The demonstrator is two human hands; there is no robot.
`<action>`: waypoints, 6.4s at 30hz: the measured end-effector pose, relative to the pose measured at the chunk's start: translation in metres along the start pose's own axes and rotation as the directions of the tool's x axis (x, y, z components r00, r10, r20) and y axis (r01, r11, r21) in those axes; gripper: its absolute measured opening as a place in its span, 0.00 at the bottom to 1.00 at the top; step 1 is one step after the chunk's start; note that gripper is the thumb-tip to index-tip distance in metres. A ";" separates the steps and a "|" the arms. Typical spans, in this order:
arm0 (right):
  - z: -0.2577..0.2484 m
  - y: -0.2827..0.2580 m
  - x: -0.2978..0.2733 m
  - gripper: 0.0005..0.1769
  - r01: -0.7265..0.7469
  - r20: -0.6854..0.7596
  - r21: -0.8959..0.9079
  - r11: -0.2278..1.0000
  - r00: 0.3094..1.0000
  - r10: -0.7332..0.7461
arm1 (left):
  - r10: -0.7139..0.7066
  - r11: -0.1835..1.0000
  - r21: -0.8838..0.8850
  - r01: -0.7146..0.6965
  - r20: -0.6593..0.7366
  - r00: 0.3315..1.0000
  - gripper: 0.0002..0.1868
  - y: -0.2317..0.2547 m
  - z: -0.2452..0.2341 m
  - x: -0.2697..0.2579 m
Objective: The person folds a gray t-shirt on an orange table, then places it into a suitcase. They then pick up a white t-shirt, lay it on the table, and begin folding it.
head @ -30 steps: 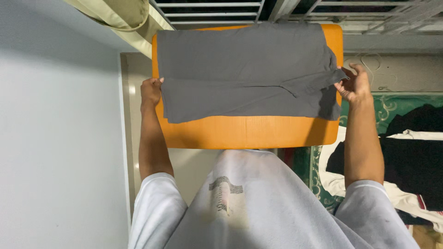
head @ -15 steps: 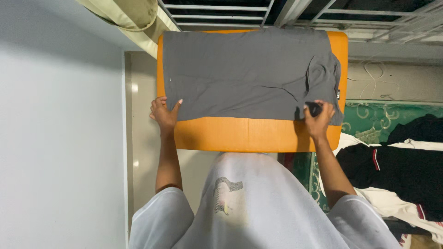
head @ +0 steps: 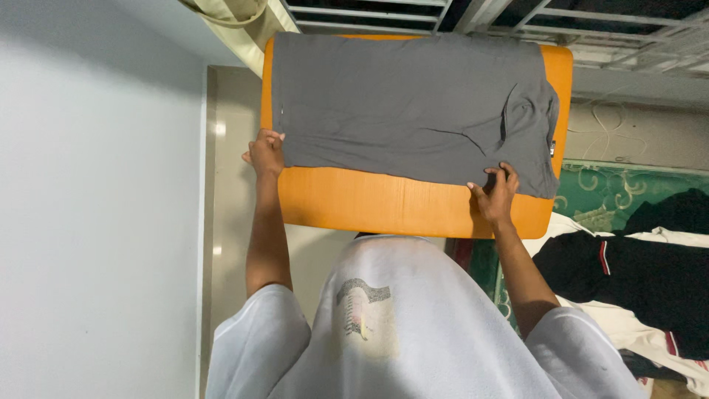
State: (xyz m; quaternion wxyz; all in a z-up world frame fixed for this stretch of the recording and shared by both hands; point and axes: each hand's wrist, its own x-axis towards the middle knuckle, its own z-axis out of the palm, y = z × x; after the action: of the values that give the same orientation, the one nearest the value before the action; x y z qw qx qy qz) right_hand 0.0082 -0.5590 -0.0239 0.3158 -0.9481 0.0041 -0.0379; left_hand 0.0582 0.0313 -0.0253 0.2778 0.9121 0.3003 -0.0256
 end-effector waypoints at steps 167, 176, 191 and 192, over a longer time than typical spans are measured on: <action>-0.035 -0.036 -0.011 0.33 0.025 0.013 -0.073 0.997 1.000 -0.025 | 0.754 0.654 -0.008 -0.756 0.078 0.652 0.22 0.226 0.143 -0.211; 0.007 -0.082 -0.027 0.40 0.101 0.333 -0.125 0.987 0.942 -0.054 | 0.732 0.617 0.114 -0.778 0.278 0.621 0.33 0.118 0.091 -0.217; 0.014 -0.093 -0.033 0.48 0.060 0.268 -0.176 0.983 0.963 -0.011 | 0.318 0.920 0.205 -0.335 0.113 0.941 0.40 0.038 0.017 -0.133; 0.015 -0.095 -0.033 0.47 0.062 0.263 -0.174 0.983 0.965 -0.014 | 0.327 0.919 0.203 -0.337 0.082 0.941 0.41 0.035 0.015 -0.128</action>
State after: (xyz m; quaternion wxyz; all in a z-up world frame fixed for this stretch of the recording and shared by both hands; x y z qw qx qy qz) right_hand -0.0252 -0.4728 0.0183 0.2256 -0.9694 -0.0524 0.0816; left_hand -0.0244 -0.0683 0.0063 0.1850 0.9736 0.1303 -0.0314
